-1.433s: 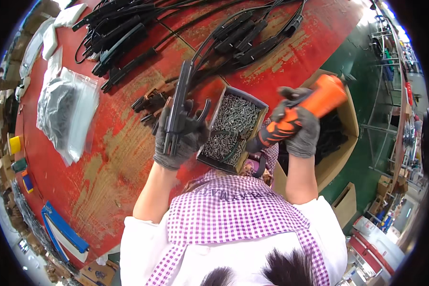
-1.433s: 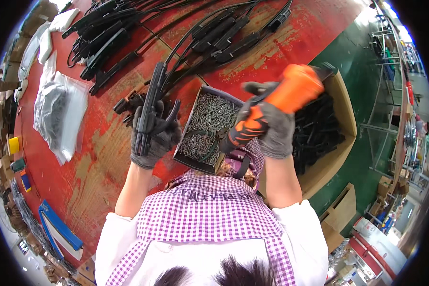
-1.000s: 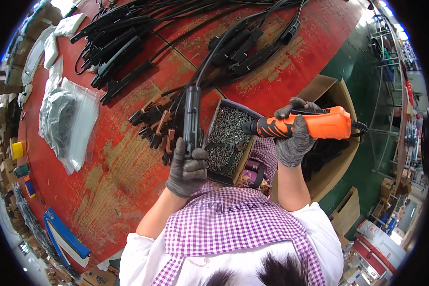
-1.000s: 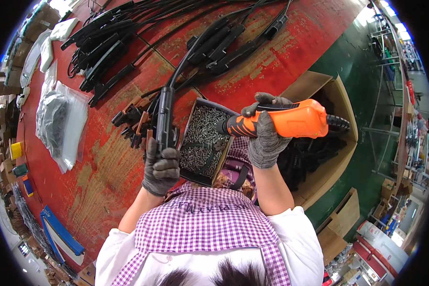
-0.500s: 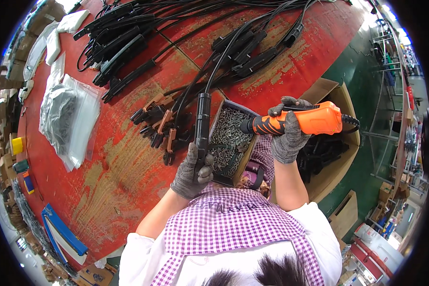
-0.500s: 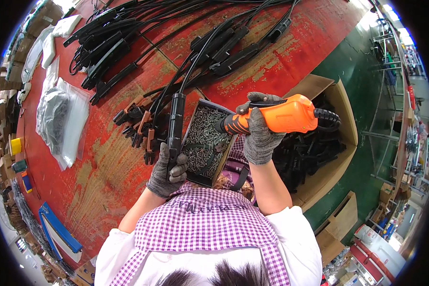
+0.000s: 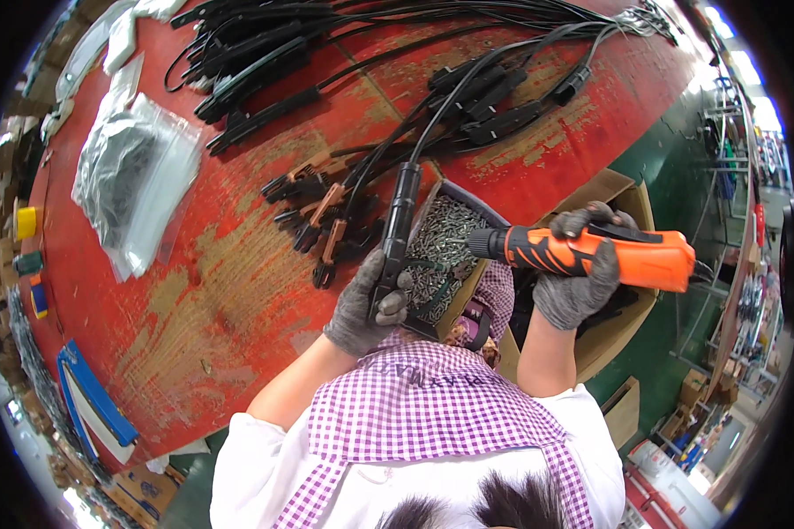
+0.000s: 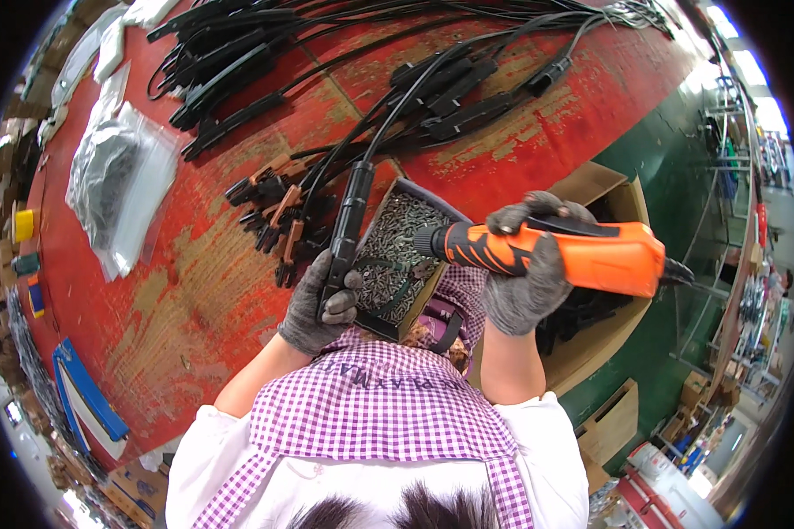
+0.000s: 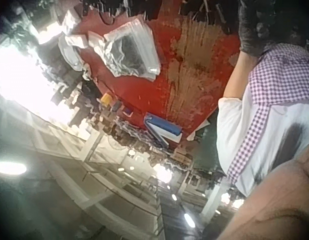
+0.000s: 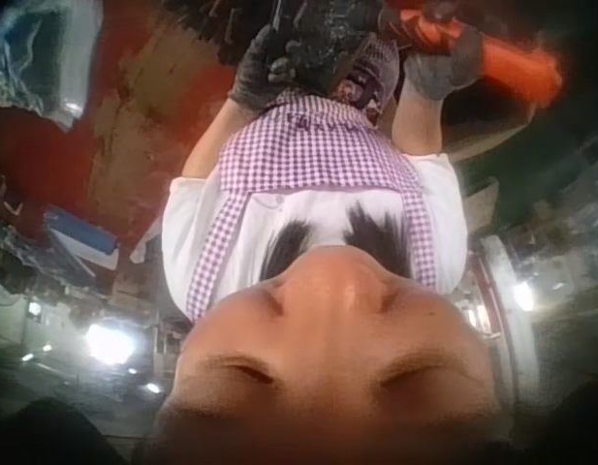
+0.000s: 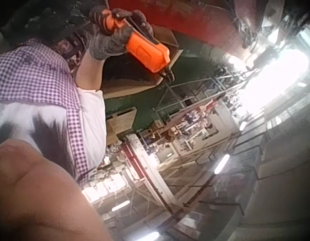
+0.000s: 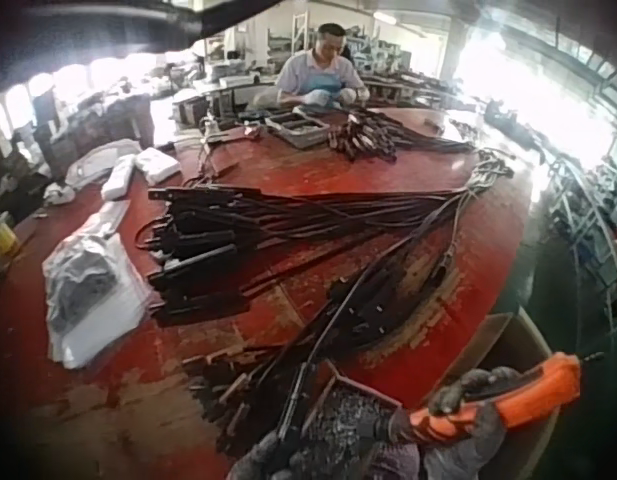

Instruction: The person uses an orange power drill to drive screws into black electrical components held in their left hand. They repeatedly pick up components from a pile on a red workbench, secure them with the drill, and place them back down.

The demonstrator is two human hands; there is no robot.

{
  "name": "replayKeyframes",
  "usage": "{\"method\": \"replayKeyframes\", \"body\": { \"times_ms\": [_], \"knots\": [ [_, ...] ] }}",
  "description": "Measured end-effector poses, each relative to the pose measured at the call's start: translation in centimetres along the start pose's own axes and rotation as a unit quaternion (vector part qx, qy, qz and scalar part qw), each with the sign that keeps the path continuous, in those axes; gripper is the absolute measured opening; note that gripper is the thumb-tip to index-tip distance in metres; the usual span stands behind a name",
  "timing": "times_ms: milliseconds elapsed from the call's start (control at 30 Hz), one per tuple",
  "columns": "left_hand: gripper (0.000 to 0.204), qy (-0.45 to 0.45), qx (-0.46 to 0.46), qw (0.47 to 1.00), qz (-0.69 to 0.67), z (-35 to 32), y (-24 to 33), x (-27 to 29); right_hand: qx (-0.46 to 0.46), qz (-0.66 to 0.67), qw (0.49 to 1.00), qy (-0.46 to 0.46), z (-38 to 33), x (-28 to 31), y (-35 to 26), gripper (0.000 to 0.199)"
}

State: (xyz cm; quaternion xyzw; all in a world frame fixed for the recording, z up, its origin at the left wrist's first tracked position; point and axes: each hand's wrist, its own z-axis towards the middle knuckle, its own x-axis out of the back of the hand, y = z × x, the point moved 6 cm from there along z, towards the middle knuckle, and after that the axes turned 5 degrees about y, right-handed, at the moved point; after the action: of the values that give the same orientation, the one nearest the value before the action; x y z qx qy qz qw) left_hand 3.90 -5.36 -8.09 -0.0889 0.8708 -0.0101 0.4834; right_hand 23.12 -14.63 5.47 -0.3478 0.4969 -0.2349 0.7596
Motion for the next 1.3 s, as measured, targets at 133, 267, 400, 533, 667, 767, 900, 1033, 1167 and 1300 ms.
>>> {"method": "replayKeyframes", "body": {
  "times_ms": [133, 267, 400, 533, 667, 767, 900, 1033, 1167, 1300],
  "knots": [
    [0.032, 0.026, -0.019, 0.999, 0.044, 0.1, 0.0, 0.4, -0.022, 0.055, 0.998, -0.036, -0.1, -1.7, -0.9, 0.032],
    [0.032, 0.053, -0.019, 0.996, 0.067, -0.1, -0.1, 0.7, -0.058, 0.112, 0.989, -0.072, -0.6, -3.3, -0.6, 0.034],
    [0.032, 0.039, -0.021, 0.996, 0.072, 0.1, 0.0, 1.1, -0.085, 0.119, 0.986, -0.082, -1.2, -4.3, 0.2, 0.033],
    [0.032, 0.045, -0.012, 0.996, 0.076, -0.1, 0.1, 0.7, -0.100, 0.113, 0.985, -0.084, -1.6, -4.4, 1.1, 0.032],
    [0.033, 0.027, -0.009, 0.997, 0.067, -0.2, 0.1, 0.5, -0.098, 0.092, 0.988, -0.070, -2.0, -4.7, 1.8, 0.032],
    [0.033, 0.032, -0.018, 0.997, 0.067, -0.3, 0.2, 0.2, -0.103, 0.092, 0.987, -0.078, -2.1, -4.8, 1.9, 0.033],
    [0.032, 0.049, -0.036, 0.992, 0.113, -0.2, 0.4, 0.2, -0.099, 0.081, 0.989, -0.074, -2.3, -5.3, 1.6, 0.034],
    [0.032, 0.066, -0.038, 0.991, 0.114, 0.0, 0.2, 0.8, -0.078, 0.055, 0.985, -0.147, -2.3, -6.2, 1.2, 0.034],
    [0.033, 0.063, -0.034, 0.992, 0.102, 0.0, 0.1, 0.7, -0.049, 0.034, 0.982, -0.182, -2.6, -6.8, 0.9, 0.034],
    [0.034, 0.080, -0.023, 0.993, 0.078, 0.2, 0.0, 1.0, -0.059, 0.037, 0.981, -0.183, -2.5, -7.1, 1.2, 0.033]
  ]
}}
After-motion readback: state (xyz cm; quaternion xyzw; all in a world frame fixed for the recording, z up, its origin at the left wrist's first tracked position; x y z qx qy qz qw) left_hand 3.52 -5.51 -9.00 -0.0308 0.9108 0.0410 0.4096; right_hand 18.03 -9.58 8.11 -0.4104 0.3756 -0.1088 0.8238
